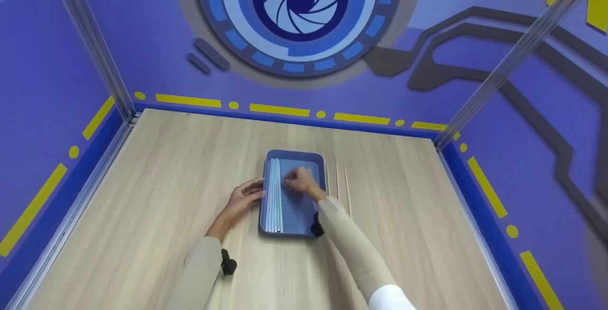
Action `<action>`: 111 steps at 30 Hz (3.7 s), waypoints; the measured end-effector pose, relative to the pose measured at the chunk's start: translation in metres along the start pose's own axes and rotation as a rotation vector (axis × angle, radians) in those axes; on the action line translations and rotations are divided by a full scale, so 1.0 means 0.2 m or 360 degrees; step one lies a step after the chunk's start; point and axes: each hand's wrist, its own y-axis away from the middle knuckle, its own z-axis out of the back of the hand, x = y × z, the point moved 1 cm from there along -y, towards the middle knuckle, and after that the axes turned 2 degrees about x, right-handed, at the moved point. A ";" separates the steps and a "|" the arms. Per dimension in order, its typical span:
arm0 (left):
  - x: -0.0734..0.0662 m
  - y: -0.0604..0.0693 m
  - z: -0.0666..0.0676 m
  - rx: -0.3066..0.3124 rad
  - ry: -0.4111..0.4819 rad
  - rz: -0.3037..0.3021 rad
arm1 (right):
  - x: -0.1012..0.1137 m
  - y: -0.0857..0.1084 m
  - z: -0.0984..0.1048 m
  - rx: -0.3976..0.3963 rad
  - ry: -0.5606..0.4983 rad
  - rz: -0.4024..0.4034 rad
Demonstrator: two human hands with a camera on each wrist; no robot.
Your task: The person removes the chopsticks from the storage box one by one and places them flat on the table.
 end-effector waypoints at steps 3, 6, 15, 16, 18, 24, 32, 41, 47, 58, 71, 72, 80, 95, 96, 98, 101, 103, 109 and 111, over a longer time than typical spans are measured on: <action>0.00 0.00 0.00 0.0013 -0.0023 0.0003 | 0.01 0.00 -0.05 -0.0021 -0.0052 -0.0056; 0.00 0.00 0.01 0.0009 -0.0028 -0.0007 | 0.01 0.00 -0.08 -0.0057 -0.0096 -0.0101; -0.02 0.01 0.00 -0.0002 -0.0029 -0.0010 | 0.01 -0.01 -0.11 -0.0094 -0.0156 -0.0164; -0.02 0.01 -0.01 -0.0005 -0.0038 0.0000 | 0.00 -0.01 -0.11 -0.0086 -0.0148 -0.0173; -0.02 0.01 -0.01 -0.0013 -0.0068 0.0007 | 0.00 -0.01 -0.10 -0.0072 -0.0120 -0.0185; 0.00 0.01 0.00 0.0010 -0.0022 -0.0006 | -0.02 0.01 -0.09 -0.0093 -0.0004 -0.0181; 0.00 0.01 0.00 0.0014 -0.0028 -0.0021 | -0.06 0.04 -0.08 -0.0148 0.0167 -0.0060; 0.01 0.00 0.00 -0.0019 -0.0023 -0.0008 | -0.07 0.06 -0.04 -0.0134 0.0193 0.0046; 0.00 -0.01 -0.01 -0.0017 0.0004 0.0003 | -0.06 0.08 0.01 -0.0116 0.0183 0.0138; -0.03 -0.01 -0.01 -0.0002 -0.0006 -0.0007 | -0.03 0.09 0.11 0.0015 0.0080 0.0275; -0.02 0.00 -0.01 -0.0047 -0.0027 0.0011 | -0.05 0.14 0.15 -0.0021 -0.0396 0.0155; -0.02 0.00 -0.01 -0.0057 -0.0039 0.0012 | -0.05 0.14 0.15 -0.0025 -0.0437 0.0147; -0.01 0.00 -0.02 -0.0070 -0.0066 0.0015 | -0.10 0.16 0.16 -0.0169 -0.0694 -0.0003; -0.01 0.00 -0.02 -0.0046 -0.0072 0.0002 | -0.20 0.20 0.21 -0.0465 -0.0895 -0.0159; -0.01 0.00 -0.02 -0.0047 -0.0080 0.0000 | -0.20 0.21 0.21 -0.0467 -0.0902 -0.0162; 0.00 0.00 -0.02 -0.0050 -0.0088 0.0004 | -0.20 0.22 0.23 -0.0463 -0.0902 -0.0178; 0.00 0.00 -0.02 -0.0060 -0.0086 0.0014 | -0.15 0.28 0.28 -0.0443 -0.0905 -0.0191; 0.00 0.00 -0.02 -0.0065 -0.0073 0.0027 | -0.10 0.33 0.32 -0.0446 -0.0899 -0.0196; -0.01 0.01 -0.02 -0.0088 -0.0081 0.0051 | -0.27 0.28 0.31 -0.0612 -0.0834 -0.0234; -0.02 0.01 -0.02 -0.0089 -0.0079 0.0038 | -0.33 0.27 0.31 -0.0647 -0.0828 -0.0252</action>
